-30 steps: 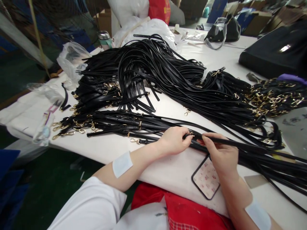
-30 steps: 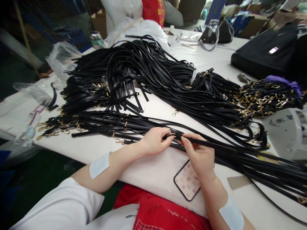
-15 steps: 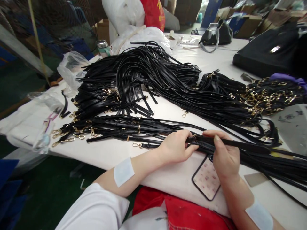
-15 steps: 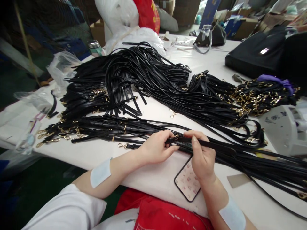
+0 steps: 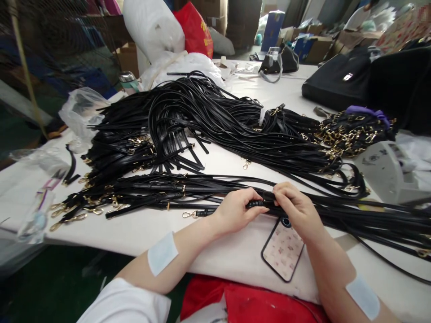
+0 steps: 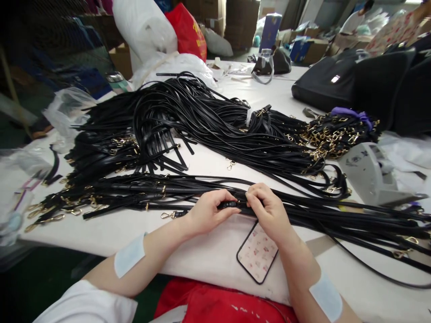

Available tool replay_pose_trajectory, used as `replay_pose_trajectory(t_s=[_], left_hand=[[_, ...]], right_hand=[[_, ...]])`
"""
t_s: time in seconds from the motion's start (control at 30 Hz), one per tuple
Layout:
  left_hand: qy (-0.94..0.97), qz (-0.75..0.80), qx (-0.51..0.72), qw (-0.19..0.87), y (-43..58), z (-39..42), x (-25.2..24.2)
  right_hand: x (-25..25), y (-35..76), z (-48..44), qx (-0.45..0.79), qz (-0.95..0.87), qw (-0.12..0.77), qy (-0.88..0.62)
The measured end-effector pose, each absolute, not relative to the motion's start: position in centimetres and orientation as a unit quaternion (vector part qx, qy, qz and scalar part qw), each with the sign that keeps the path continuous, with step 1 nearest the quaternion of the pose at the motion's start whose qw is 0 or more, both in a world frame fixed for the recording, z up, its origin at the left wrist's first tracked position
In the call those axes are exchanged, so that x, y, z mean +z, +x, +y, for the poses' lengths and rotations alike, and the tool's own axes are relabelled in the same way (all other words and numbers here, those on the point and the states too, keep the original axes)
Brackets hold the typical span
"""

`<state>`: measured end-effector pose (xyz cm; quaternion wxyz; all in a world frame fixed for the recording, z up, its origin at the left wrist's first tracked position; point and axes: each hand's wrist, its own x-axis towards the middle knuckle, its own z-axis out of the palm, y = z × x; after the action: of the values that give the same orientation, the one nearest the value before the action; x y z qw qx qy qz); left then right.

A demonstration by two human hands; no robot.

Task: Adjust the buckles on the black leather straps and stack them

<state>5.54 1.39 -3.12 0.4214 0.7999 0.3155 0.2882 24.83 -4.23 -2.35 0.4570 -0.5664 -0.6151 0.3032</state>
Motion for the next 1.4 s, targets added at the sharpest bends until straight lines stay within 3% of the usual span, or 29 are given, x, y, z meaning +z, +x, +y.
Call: replay_pose_trajectory(t_s=[0.2,0.4,0.63,0.97,1.4], left_hand=[[0.776,0.322,0.313,0.444,5.6,1.6,-3.3],[0.792,0.312,0.303,0.429,5.7,1.4,-3.4],[0.823,0.312,0.278,0.386,5.6,1.1,-3.6],[0.768,0.317,0.336,0.443,5.7,1.5,-3.1],[0.764,0.317,0.35,0.439,5.5,1.2,-3.2]], right_hand=[[-2.0,25.7,-3.9,0.328,-0.668,0.373,-0.554],[-2.2,25.2,-4.1,0.307,-0.702,0.351,-0.539],[-2.7,24.6,-4.2,0.312,-0.695,0.376,-0.528],[-2.6,24.3,-4.0,0.345,-0.645,0.431,-0.528],[-4.5,24.4,-4.2,0.46,-0.497,0.511,-0.528]])
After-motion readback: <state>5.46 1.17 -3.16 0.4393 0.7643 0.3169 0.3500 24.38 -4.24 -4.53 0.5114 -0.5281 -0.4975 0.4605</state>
